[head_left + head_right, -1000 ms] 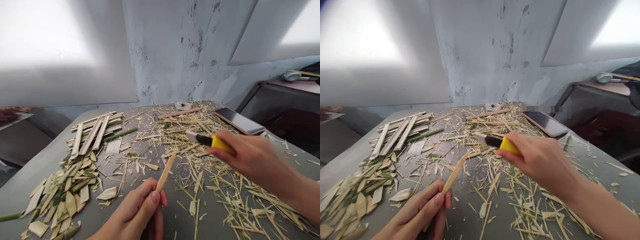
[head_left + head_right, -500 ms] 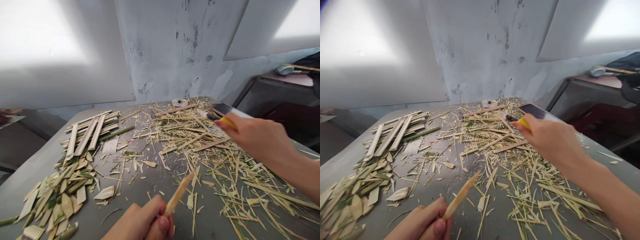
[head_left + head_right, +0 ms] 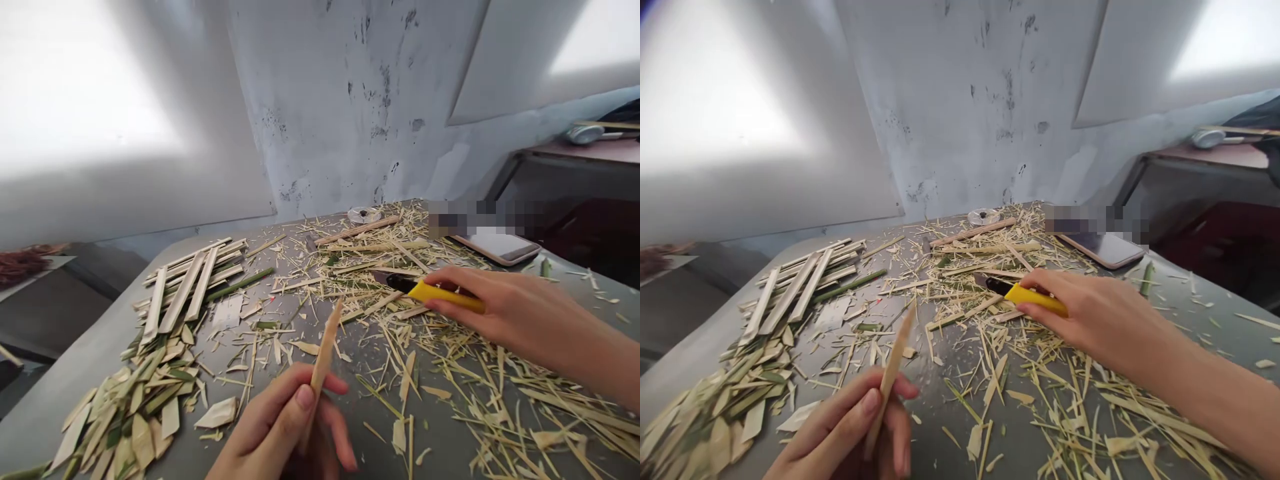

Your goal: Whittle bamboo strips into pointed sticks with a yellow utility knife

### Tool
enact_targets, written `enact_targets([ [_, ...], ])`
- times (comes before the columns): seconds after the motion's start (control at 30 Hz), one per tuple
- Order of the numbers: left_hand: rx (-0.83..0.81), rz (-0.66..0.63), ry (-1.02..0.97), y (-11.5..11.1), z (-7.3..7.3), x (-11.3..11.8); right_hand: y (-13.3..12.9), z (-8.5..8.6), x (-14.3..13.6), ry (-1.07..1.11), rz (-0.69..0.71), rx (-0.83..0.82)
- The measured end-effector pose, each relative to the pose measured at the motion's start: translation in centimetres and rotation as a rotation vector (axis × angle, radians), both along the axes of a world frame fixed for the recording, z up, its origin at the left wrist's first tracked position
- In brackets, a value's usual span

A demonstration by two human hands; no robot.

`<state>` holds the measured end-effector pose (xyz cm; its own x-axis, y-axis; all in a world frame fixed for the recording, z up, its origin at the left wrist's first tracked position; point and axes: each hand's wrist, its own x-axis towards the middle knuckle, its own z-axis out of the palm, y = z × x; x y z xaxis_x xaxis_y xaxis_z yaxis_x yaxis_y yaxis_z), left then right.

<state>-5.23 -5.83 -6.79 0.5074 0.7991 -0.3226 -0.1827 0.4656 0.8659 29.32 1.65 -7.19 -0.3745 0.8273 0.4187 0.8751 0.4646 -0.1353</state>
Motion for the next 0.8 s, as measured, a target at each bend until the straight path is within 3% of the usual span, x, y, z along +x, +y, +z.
enact_targets([
  [0.13, 0.019, 0.054, -0.153, 0.5, 0.0, 0.2, -0.7, -0.1, -0.8, -0.047, 0.053, -0.074],
  [0.27, 0.038, 0.117, -0.204, 0.7, 0.5, 0.5, -1.3, 0.6, -1.8, -0.06, 0.15, 0.014],
  [0.6, 0.105, 0.087, -0.122, 0.6, 0.4, 0.6, -2.7, -0.8, -4.7, -0.156, 0.388, 0.178],
  [0.8, 0.126, 0.039, -0.13, 0.6, 0.4, 0.7, -3.3, -0.5, -5.5, -0.086, 0.525, 0.17],
])
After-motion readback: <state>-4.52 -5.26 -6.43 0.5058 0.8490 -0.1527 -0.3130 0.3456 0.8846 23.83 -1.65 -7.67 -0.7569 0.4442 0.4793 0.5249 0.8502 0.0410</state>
